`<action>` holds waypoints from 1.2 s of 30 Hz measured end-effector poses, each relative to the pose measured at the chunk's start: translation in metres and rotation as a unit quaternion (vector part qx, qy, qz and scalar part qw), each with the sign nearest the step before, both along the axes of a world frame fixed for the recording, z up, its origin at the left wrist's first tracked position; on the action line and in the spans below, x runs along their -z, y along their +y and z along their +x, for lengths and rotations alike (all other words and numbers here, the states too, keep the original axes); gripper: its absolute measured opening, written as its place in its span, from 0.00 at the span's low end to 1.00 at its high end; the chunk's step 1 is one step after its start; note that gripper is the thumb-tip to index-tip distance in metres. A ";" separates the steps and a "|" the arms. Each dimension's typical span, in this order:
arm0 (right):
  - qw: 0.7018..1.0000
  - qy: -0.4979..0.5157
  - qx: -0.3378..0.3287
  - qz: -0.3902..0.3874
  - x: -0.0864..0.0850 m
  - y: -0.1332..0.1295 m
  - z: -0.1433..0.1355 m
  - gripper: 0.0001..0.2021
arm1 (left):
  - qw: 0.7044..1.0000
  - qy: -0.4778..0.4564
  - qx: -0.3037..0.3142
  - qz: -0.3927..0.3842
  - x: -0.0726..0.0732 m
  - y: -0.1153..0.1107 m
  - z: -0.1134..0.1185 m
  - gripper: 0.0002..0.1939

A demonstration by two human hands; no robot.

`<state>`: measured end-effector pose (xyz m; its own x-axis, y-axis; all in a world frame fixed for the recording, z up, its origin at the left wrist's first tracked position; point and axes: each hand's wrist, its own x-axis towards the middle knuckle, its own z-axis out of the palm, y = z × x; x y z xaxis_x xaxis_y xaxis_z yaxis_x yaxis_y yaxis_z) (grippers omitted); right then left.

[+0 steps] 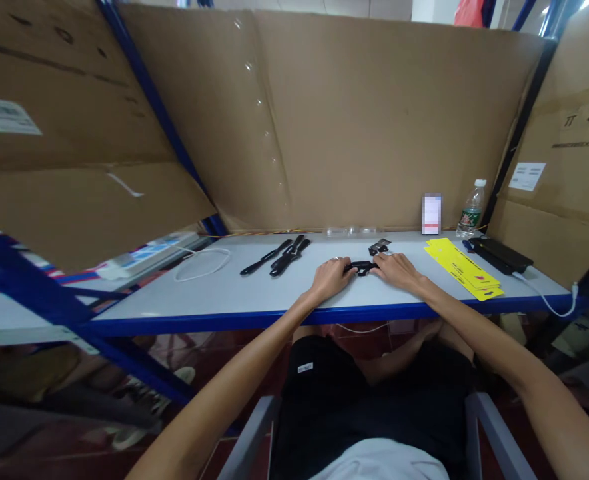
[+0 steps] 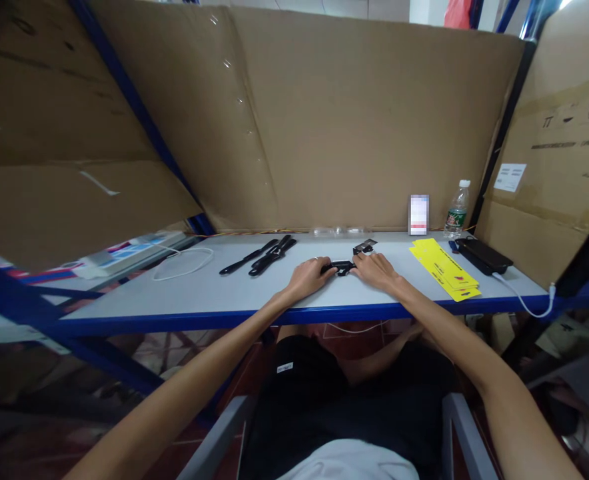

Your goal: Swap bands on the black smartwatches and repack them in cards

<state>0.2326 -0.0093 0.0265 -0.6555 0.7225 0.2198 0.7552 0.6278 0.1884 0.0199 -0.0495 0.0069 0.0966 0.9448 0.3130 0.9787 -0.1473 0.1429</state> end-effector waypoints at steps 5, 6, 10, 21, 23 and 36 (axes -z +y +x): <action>1.000 -0.019 0.008 0.018 0.000 0.000 0.000 0.20 | 1.000 -0.004 0.021 0.000 0.002 0.004 -0.003 0.14; 0.999 -0.022 0.010 0.021 0.000 0.000 0.000 0.20 | 1.000 -0.006 0.022 -0.001 0.003 0.004 -0.004 0.14; 0.999 -0.030 0.022 0.028 -0.001 -0.001 -0.001 0.21 | 1.000 -0.018 0.012 0.004 0.004 0.006 -0.004 0.14; 0.999 -0.023 0.031 0.020 -0.002 -0.002 -0.002 0.21 | 1.000 -0.013 0.013 -0.010 0.002 0.007 -0.003 0.16; 0.999 -0.013 0.032 0.016 -0.003 -0.003 -0.001 0.21 | 1.000 -0.013 0.014 -0.011 0.002 0.005 -0.002 0.16; 0.998 0.054 0.021 0.007 0.008 0.009 0.007 0.17 | 1.000 -0.025 0.011 0.001 0.000 -0.002 0.001 0.15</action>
<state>0.2394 -0.0006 0.0183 -0.5965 0.7451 0.2985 0.7972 0.5931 0.1126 0.0211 -0.0514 0.0072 0.1019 0.9421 0.3194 0.9669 -0.1692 0.1907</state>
